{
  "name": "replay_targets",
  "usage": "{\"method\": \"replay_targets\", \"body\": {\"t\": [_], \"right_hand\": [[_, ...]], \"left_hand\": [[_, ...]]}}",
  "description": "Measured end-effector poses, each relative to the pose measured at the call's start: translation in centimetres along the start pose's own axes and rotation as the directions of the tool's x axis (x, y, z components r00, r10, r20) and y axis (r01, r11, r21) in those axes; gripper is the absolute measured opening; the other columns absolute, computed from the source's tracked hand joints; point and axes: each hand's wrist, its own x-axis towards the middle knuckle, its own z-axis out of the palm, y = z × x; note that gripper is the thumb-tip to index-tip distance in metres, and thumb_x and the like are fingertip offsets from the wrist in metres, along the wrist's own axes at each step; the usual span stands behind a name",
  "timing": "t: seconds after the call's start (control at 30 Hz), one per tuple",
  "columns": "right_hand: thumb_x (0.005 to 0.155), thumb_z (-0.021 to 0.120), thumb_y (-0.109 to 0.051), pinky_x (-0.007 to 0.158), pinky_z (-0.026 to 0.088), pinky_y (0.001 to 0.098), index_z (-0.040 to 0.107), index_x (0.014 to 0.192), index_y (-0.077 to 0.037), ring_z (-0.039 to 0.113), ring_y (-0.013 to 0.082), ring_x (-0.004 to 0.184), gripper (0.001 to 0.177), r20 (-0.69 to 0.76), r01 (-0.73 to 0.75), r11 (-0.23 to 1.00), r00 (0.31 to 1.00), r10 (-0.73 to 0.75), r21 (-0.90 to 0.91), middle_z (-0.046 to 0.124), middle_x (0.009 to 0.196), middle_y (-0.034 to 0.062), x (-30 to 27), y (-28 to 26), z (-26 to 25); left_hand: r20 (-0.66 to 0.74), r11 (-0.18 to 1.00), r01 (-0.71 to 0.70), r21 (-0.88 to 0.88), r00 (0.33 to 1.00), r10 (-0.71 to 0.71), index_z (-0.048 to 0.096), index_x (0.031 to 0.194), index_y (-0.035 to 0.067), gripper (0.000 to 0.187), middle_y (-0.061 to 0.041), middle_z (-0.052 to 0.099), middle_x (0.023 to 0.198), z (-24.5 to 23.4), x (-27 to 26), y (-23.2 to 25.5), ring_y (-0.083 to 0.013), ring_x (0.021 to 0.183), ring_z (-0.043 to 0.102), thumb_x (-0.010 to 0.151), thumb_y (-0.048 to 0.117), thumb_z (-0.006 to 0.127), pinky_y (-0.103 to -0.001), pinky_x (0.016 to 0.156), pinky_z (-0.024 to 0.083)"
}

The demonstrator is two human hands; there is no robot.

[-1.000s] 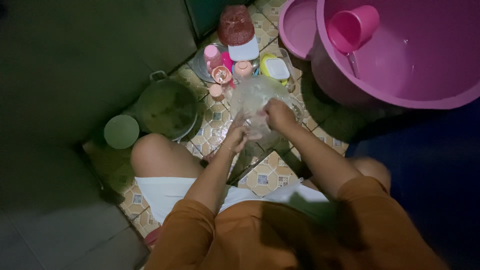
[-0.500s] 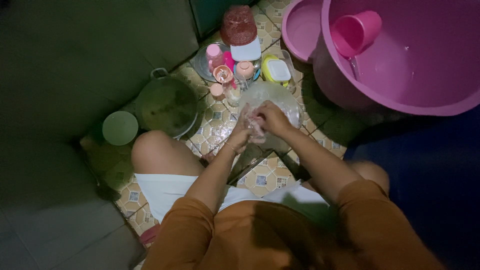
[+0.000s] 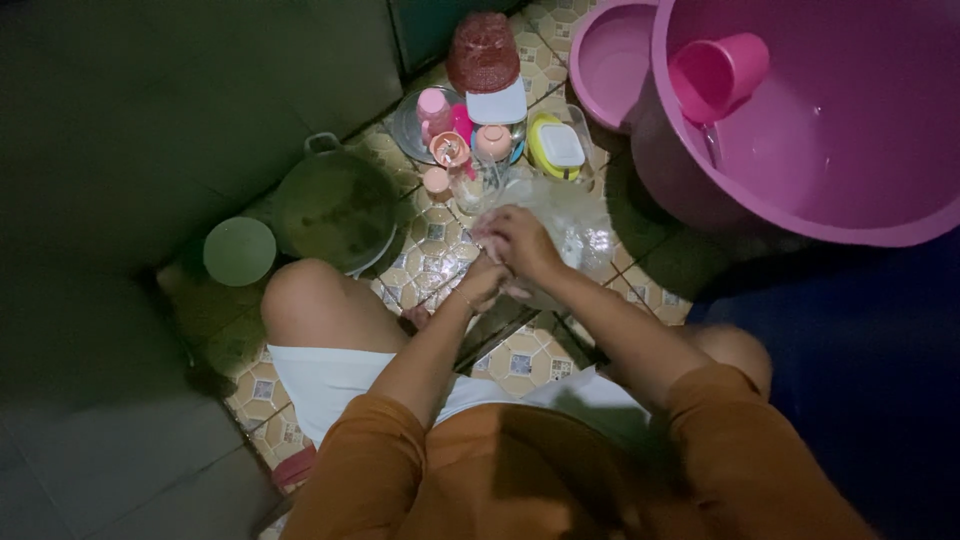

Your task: Washing baby bottles and small dishes in a plastic basin on the floor.

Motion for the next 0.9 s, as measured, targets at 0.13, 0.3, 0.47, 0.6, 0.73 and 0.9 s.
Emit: {"method": "replay_targets", "body": {"t": [0.13,0.3,0.47,0.6,0.73,0.9], "right_hand": [[0.077,0.068,0.002,0.082,0.058,0.0391,0.079,0.104,-0.009,0.065,0.024,0.102,0.032,-0.019,0.183,0.981,0.983,-0.185,-0.067,0.065,0.114,0.0095,1.0,-0.1,-1.2],[0.1,0.054,-0.004,0.075,0.052,0.0464,0.075,0.104,-0.003,0.063,0.0347,0.09,0.021,-0.034,-0.422,0.828,0.885,0.465,0.369,0.068,0.113,0.0166,1.6,-1.4,-2.6],[0.083,0.071,0.001,0.09,0.054,0.0439,0.073,0.102,-0.003,0.067,0.0319,0.103,0.02,-0.016,0.185,0.977,0.982,-0.187,-0.102,0.072,0.107,0.0162,0.3,-0.7,-0.3],[0.082,0.07,0.001,0.088,0.054,0.0418,0.071,0.106,-0.001,0.067,0.0321,0.1,0.024,-0.047,0.077,0.996,0.996,-0.079,-0.042,0.07,0.106,0.0167,1.4,-0.1,-2.3],[0.088,0.066,0.002,0.088,0.056,0.0387,0.076,0.102,-0.007,0.068,0.0309,0.098,0.019,-0.1,-0.039,0.998,0.994,0.034,-0.049,0.068,0.107,0.0156,1.1,1.8,-1.8],[0.081,0.069,0.002,0.088,0.056,0.0405,0.075,0.098,-0.005,0.067,0.0308,0.099,0.019,-0.048,0.162,0.986,0.985,-0.164,-0.041,0.068,0.106,0.0158,0.3,0.5,-0.3]], "left_hand": [[-0.006,0.999,0.021,0.027,1.0,-0.021,0.009,0.165,0.02,0.093,-0.026,0.036,0.155,4.7,-2.9,4.1,-0.044,0.117,0.065,0.089,-0.019,0.045,-0.06,0.084,0.066],[0.007,0.988,0.055,0.142,0.998,-0.056,-0.001,0.163,0.04,0.109,-0.012,0.037,0.157,8.4,-5.0,6.7,-0.0343,0.115,0.067,0.083,-0.017,0.044,-0.056,0.081,0.064],[0.006,0.993,0.04,0.107,0.999,-0.041,0.01,0.166,0.023,0.091,-0.021,0.035,0.162,2.5,-2.1,2.8,-0.0407,0.121,0.061,0.092,-0.016,0.047,-0.059,0.087,0.066],[0.084,0.995,-0.034,0.094,0.996,0.026,0.012,0.167,0.02,0.094,-0.018,0.034,0.161,7.5,-4.9,6.4,-0.0384,0.126,0.062,0.088,-0.018,0.046,-0.057,0.087,0.065],[0.021,0.985,0.036,0.169,0.999,-0.04,0.002,0.165,0.036,0.108,-0.013,0.034,0.159,8.8,-5.4,7.1,-0.0369,0.125,0.06,0.08,-0.017,0.043,-0.054,0.082,0.064],[0.0,0.989,0.025,0.147,1.0,-0.026,0.01,0.164,0.023,0.093,-0.015,0.029,0.163,4.2,-2.9,4.1,-0.039,0.132,0.06,0.089,-0.017,0.047,-0.056,0.085,0.064]]}}
